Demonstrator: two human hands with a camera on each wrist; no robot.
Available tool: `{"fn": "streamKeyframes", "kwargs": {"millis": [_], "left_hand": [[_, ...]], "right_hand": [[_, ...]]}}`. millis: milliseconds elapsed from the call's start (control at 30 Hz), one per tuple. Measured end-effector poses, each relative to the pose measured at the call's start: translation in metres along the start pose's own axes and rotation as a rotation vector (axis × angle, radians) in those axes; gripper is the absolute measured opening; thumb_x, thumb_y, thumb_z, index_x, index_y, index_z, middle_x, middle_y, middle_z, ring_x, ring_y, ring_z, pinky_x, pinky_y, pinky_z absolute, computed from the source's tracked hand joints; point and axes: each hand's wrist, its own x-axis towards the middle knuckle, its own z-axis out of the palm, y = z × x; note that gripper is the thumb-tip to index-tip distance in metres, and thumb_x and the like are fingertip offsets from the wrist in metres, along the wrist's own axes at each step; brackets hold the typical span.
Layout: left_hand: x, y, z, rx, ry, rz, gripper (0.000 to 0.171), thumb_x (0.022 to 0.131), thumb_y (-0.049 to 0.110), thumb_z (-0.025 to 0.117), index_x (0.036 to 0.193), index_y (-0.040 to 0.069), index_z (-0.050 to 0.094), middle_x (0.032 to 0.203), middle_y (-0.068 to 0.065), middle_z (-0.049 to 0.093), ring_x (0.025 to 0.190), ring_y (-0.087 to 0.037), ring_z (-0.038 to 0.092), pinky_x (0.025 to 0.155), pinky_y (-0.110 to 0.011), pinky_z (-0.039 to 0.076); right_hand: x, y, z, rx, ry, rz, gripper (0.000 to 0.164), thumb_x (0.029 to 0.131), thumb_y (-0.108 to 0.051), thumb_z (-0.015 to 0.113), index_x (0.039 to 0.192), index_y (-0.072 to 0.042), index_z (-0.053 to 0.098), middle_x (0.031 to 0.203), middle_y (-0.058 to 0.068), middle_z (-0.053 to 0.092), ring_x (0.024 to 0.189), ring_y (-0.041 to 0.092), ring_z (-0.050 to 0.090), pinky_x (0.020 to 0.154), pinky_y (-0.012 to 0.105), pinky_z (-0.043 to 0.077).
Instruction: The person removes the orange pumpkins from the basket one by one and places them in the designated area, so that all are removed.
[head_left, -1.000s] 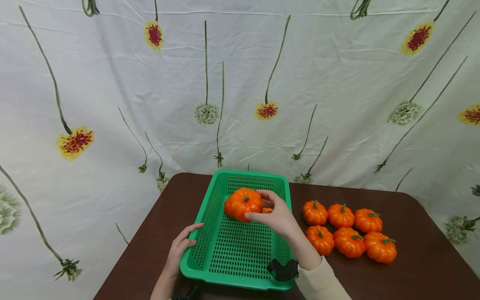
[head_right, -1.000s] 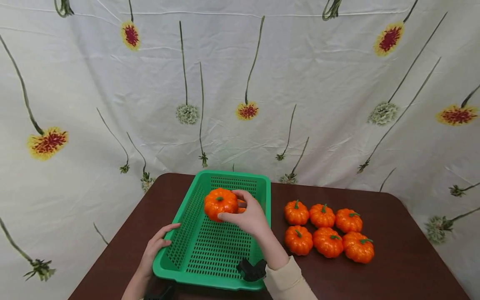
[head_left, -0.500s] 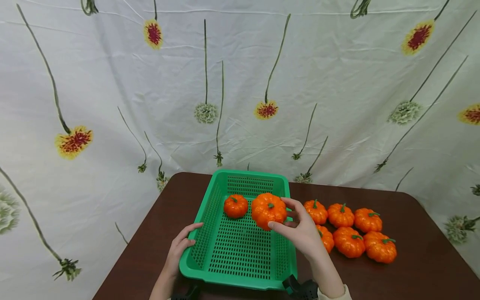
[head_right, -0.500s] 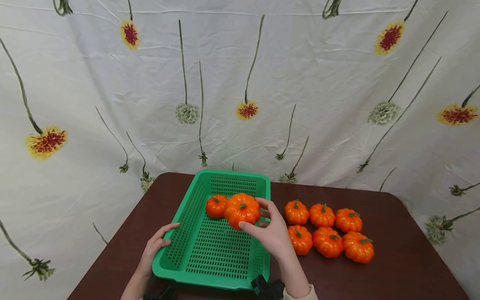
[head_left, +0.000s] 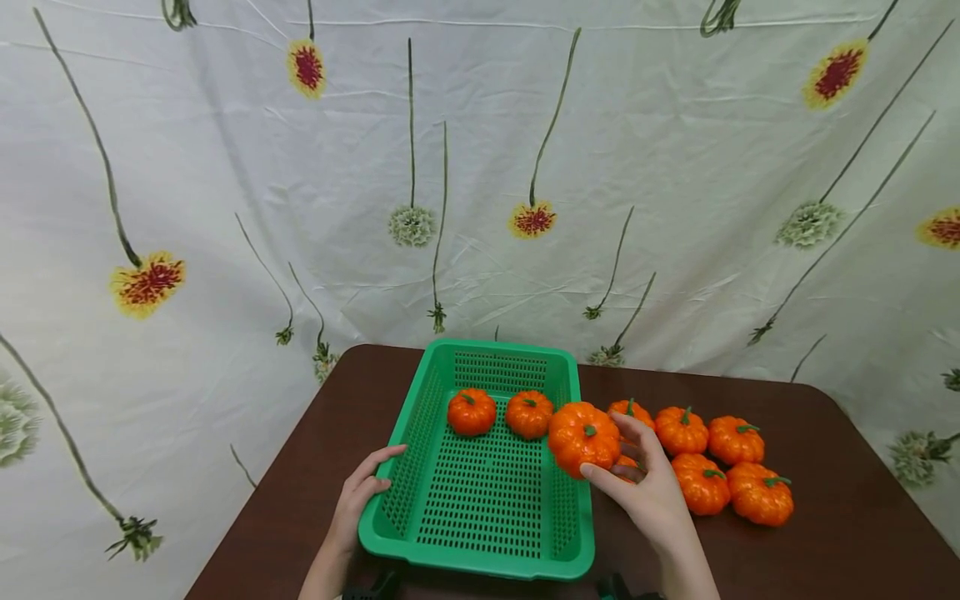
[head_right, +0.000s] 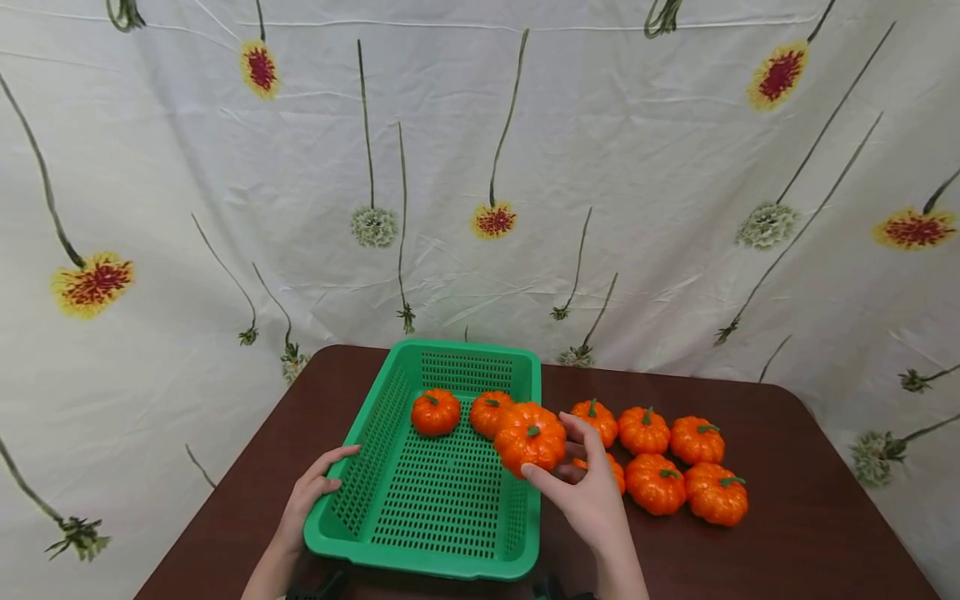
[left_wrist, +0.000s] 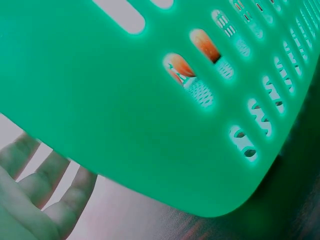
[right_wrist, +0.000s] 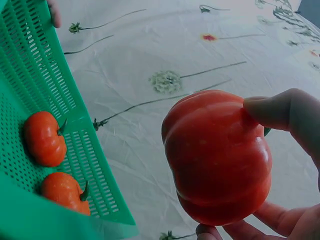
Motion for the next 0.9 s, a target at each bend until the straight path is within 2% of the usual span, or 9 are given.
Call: {"fn": "streamKeyframes", "kwargs": {"millis": [233, 333, 633, 800, 900], "left_hand": [[0.0, 0.0, 0.0, -0.004, -0.005, -0.006, 0.046, 0.086, -0.001, 0.039, 0.13, -0.003, 0.052, 0.137, -0.016, 0.043, 0.112, -0.007, 0.049, 0.084, -0.026, 0.043], [0.0, 0.0, 0.001, -0.008, -0.001, -0.012, 0.046, 0.086, -0.001, 0.039, 0.13, -0.003, 0.052, 0.137, -0.016, 0.043, 0.112, -0.006, 0.049, 0.084, -0.026, 0.043], [0.0, 0.0, 0.0, -0.003, -0.024, -0.001, 0.046, 0.087, 0.001, 0.039, 0.132, -0.002, 0.051, 0.14, -0.018, 0.04, 0.113, -0.004, 0.048, 0.084, -0.026, 0.044], [0.0, 0.0, 0.0, 0.01, -0.023, 0.005, 0.046, 0.087, 0.001, 0.038, 0.132, -0.002, 0.051, 0.14, -0.017, 0.041, 0.115, -0.003, 0.046, 0.085, -0.026, 0.042], [0.0, 0.0, 0.0, 0.005, -0.016, -0.004, 0.046, 0.087, 0.001, 0.039, 0.131, -0.002, 0.051, 0.139, -0.017, 0.041, 0.114, -0.004, 0.047, 0.085, -0.026, 0.042]], "right_hand": [[-0.006, 0.016, -0.006, 0.022, 0.032, 0.063, 0.071, 0.08, -0.019, 0.074, 0.14, -0.015, 0.037, 0.141, 0.005, 0.035, 0.121, 0.026, 0.037, 0.089, 0.032, 0.039], [-0.008, 0.022, -0.008, 0.034, 0.054, 0.1, 0.072, 0.08, -0.022, 0.075, 0.141, -0.017, 0.037, 0.141, 0.005, 0.034, 0.122, 0.025, 0.037, 0.087, 0.025, 0.039], [-0.018, 0.039, -0.017, 0.048, 0.131, 0.194, 0.079, 0.08, -0.03, 0.073, 0.145, -0.019, 0.029, 0.147, 0.011, 0.026, 0.128, 0.028, 0.031, 0.085, 0.021, 0.039], [-0.022, 0.05, -0.018, 0.074, 0.179, 0.197, 0.078, 0.082, -0.027, 0.073, 0.146, -0.018, 0.029, 0.147, 0.009, 0.026, 0.126, 0.024, 0.031, 0.078, 0.01, 0.036], [-0.024, 0.057, -0.019, 0.054, 0.203, 0.195, 0.077, 0.082, -0.024, 0.073, 0.145, -0.018, 0.031, 0.145, 0.006, 0.028, 0.12, 0.014, 0.035, 0.077, 0.007, 0.037]]}}
